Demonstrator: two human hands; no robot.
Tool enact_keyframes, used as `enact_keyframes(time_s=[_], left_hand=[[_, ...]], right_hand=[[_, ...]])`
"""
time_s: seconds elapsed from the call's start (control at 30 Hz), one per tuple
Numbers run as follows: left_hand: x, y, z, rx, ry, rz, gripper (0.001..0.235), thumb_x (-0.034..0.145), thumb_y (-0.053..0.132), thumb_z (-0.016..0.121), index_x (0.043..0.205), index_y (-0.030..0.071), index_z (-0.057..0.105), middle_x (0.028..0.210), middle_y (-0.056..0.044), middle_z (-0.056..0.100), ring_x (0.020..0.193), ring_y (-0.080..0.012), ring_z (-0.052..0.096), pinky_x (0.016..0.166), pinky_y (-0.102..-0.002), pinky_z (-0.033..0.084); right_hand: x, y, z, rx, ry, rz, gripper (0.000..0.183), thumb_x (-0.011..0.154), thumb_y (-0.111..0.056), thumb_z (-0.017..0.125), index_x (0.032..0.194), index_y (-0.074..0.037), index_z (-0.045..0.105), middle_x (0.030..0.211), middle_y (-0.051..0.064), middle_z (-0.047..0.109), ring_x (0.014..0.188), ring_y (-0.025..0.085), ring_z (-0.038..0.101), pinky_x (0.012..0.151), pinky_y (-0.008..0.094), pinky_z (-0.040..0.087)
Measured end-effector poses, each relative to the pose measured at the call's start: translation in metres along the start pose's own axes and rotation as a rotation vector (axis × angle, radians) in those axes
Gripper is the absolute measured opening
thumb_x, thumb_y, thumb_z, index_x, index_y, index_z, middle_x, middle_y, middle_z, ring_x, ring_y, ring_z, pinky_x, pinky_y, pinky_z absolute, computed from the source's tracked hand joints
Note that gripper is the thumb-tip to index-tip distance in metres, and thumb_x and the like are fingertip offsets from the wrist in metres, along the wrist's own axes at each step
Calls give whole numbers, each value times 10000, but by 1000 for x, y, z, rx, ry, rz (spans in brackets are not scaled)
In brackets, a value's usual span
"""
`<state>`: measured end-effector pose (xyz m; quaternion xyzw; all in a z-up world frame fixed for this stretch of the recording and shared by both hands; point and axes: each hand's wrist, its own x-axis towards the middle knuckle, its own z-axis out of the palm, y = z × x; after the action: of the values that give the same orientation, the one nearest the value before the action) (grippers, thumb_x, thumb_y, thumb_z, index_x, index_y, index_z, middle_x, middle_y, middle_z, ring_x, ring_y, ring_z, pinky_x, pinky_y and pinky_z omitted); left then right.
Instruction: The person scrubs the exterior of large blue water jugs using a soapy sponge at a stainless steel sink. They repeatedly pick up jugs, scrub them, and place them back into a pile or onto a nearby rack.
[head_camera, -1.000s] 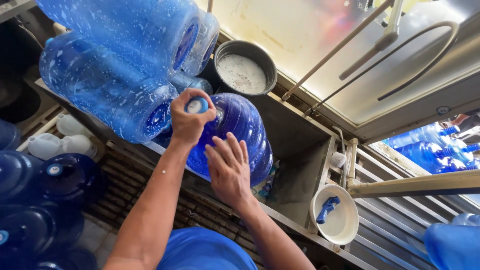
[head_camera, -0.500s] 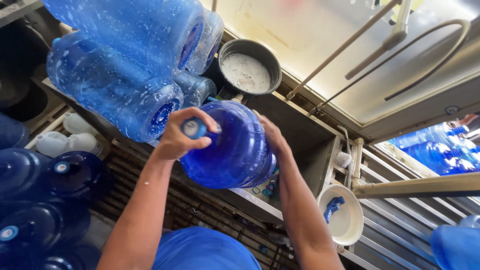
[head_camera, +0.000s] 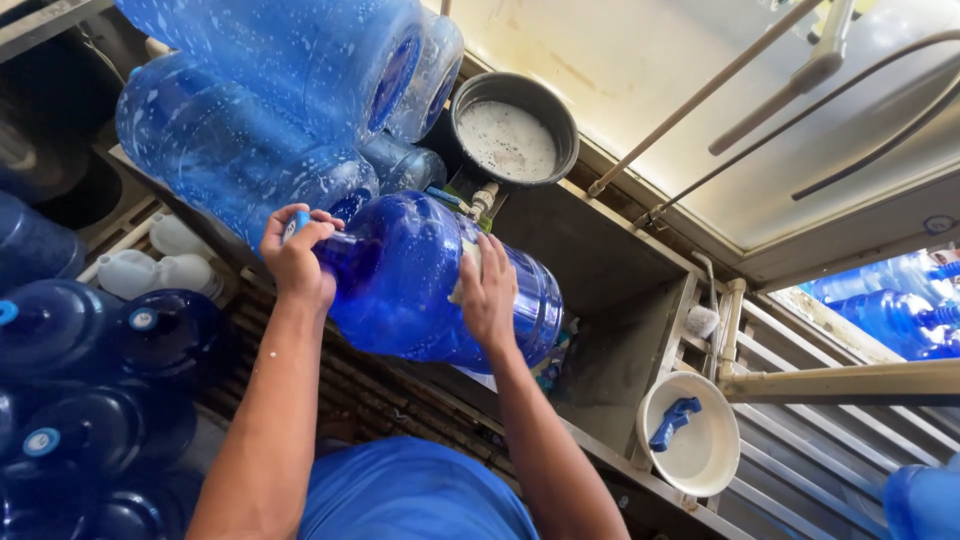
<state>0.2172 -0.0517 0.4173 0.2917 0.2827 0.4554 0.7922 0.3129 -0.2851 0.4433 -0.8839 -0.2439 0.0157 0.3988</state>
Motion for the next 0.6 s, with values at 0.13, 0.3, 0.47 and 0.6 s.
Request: enact_keyframes(time_s=[0.13, 0.3, 0.47, 0.6], left_hand=[[-3, 1, -4, 13, 128, 4, 461, 668, -132, 671, 1074, 66, 581, 763, -148, 662, 681, -276, 732, 720, -394, 619], [1, -7, -26, -14, 225, -19, 454, 655, -136, 665, 1059, 49, 570, 727, -151, 660, 661, -274, 730, 710, -388, 629], [-4, 0, -28, -27, 244, -57, 434, 654, -111, 668, 1030, 84, 573, 750, -134, 657, 660, -251, 722, 702, -354, 626], [-4, 0, -31, -21, 242, -70, 441, 651, -110, 669, 1030, 91, 568, 755, -130, 660, 664, -246, 728, 704, -350, 628]], right_hand=[[17, -29, -31, 454, 63, 114, 368, 1026, -337, 615, 1315, -120, 685, 1259, 171, 684, 1214, 286, 601, 1081, 424, 441], [36, 42, -11, 981, 230, 344, 110, 955, -20, 672, 1052, -18, 722, 952, 140, 766, 904, 196, 765, 885, 301, 609], [31, 53, -13, 1220, 172, 215, 108, 939, 94, 638, 1033, 42, 645, 900, 184, 701, 831, 261, 746, 834, 328, 623], [28, 54, -12, 1231, 173, 205, 130, 918, 107, 653, 1034, 50, 646, 901, 193, 702, 828, 272, 751, 837, 342, 628]])
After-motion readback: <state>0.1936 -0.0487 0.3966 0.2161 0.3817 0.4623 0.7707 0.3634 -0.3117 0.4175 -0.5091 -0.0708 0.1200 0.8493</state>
